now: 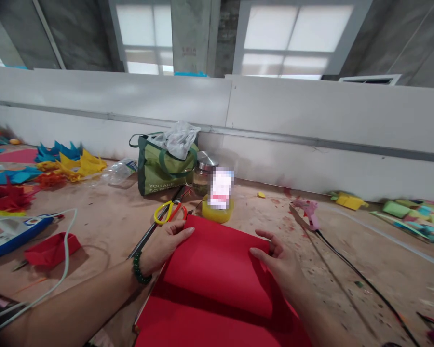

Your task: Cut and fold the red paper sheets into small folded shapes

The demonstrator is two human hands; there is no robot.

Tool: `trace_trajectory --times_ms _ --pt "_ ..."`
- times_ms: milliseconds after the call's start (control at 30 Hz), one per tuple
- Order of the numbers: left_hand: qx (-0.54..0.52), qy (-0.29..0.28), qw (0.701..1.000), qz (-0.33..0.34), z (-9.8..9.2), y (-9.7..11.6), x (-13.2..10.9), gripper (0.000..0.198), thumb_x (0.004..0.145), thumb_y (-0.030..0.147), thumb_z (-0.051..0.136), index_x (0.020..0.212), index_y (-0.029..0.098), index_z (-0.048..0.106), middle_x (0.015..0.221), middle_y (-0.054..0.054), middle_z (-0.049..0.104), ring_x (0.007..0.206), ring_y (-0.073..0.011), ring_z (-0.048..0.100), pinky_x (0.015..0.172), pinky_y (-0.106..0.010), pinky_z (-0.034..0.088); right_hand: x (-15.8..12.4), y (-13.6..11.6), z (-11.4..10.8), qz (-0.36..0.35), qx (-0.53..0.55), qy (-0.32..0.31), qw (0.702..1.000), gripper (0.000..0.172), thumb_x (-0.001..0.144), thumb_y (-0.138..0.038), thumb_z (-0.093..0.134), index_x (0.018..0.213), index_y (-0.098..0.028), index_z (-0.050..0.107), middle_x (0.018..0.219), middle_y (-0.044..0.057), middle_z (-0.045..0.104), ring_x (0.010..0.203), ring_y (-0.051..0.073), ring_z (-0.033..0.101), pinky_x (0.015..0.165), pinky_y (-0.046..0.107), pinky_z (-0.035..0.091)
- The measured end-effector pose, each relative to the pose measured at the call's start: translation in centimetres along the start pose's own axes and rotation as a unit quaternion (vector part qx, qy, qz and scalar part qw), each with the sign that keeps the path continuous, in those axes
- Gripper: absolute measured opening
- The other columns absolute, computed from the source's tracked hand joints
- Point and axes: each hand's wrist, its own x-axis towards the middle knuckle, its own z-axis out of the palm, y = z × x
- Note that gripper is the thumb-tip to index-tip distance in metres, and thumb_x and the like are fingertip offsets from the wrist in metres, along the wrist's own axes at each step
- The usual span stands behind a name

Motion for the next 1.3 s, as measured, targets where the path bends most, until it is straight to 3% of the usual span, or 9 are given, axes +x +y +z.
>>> trace_trajectory --times_ms 133,367,600,733,833,967,1300 --pt "-0.033 -0.020 0.999 -0.018 0.2 0.4 -0.2 0.035 0.073 0.044 0.073 0.094 0.017 0.070 0.087 -0.005 0.073 0.079 -0.0205 0.067 0.072 -0.030 0.052 0.0 0.3 0.2 0.031 0.043 -0.032 0.998 0.060 0.068 -0.042 0.079 0.119 -0.023 0.053 0.080 0.004 0.073 0.075 0.026 0.071 0.065 0.039 0.057" --pt "-0.047 -0.018 0.997 -0.052 0.0 0.1 -0.1 0.033 0.072 0.042 0.076 0.091 0.015 0.073 0.085 -0.005 0.074 0.077 -0.0198 0.067 0.069 -0.028 0.052 0.3 0.8 -0.1 0.048 0.095 -0.017 0.994 0.049 0.069 -0.038 0.078 0.111 -0.025 0.056 0.083 0.003 0.073 0.074 0.024 0.071 0.066 0.037 0.056" --pt "-0.064 -0.017 0.997 -0.047 -0.2 -0.3 0.2 0.031 0.074 0.044 0.074 0.085 0.016 0.072 0.077 -0.002 0.072 0.074 -0.0174 0.065 0.068 -0.026 0.051 0.3 0.9 -0.2 -0.001 0.053 0.014 0.998 0.050 0.069 -0.040 0.078 0.111 -0.025 0.058 0.082 0.002 0.072 0.075 0.025 0.070 0.066 0.037 0.057" --pt "-0.066 -0.010 0.997 -0.039 -0.3 -0.7 0.2 0.030 0.072 0.042 0.076 0.088 0.016 0.072 0.079 -0.003 0.072 0.078 -0.0184 0.066 0.070 -0.027 0.051 0.2 0.6 0.2 0.038 0.123 0.023 0.991 0.047 0.068 -0.039 0.079 0.109 -0.027 0.059 0.084 0.002 0.074 0.075 0.025 0.071 0.065 0.038 0.058" --pt "-0.068 0.003 0.997 -0.027 -0.4 -1.1 0.3 0.032 0.070 0.040 0.077 0.091 0.017 0.071 0.087 -0.004 0.072 0.080 -0.0190 0.066 0.071 -0.028 0.051 0.3 1.0 0.6 0.058 0.160 0.022 0.985 0.037 0.065 -0.036 0.081 0.095 -0.024 0.063 0.083 0.004 0.074 0.070 0.025 0.071 0.063 0.038 0.057" --pt "-0.069 0.019 0.997 -0.016 -0.6 -1.6 0.5 0.031 0.070 0.040 0.077 0.090 0.017 0.071 0.090 -0.005 0.072 0.079 -0.0188 0.065 0.071 -0.029 0.051 0.6 1.8 0.7 0.054 0.158 0.023 0.986 0.028 0.063 -0.036 0.083 0.080 -0.022 0.065 0.074 0.003 0.073 0.063 0.023 0.069 0.058 0.034 0.055" --pt "-0.076 0.028 0.997 -0.012 -0.8 -1.6 0.6 0.027 0.072 0.041 0.075 0.085 0.017 0.074 0.076 -0.003 0.070 0.072 -0.0174 0.066 0.066 -0.027 0.052 0.5 1.1 0.2 0.024 0.120 0.042 0.992 0.026 0.060 -0.037 0.084 0.078 -0.023 0.070 0.075 0.002 0.074 0.065 0.021 0.069 0.058 0.031 0.055"
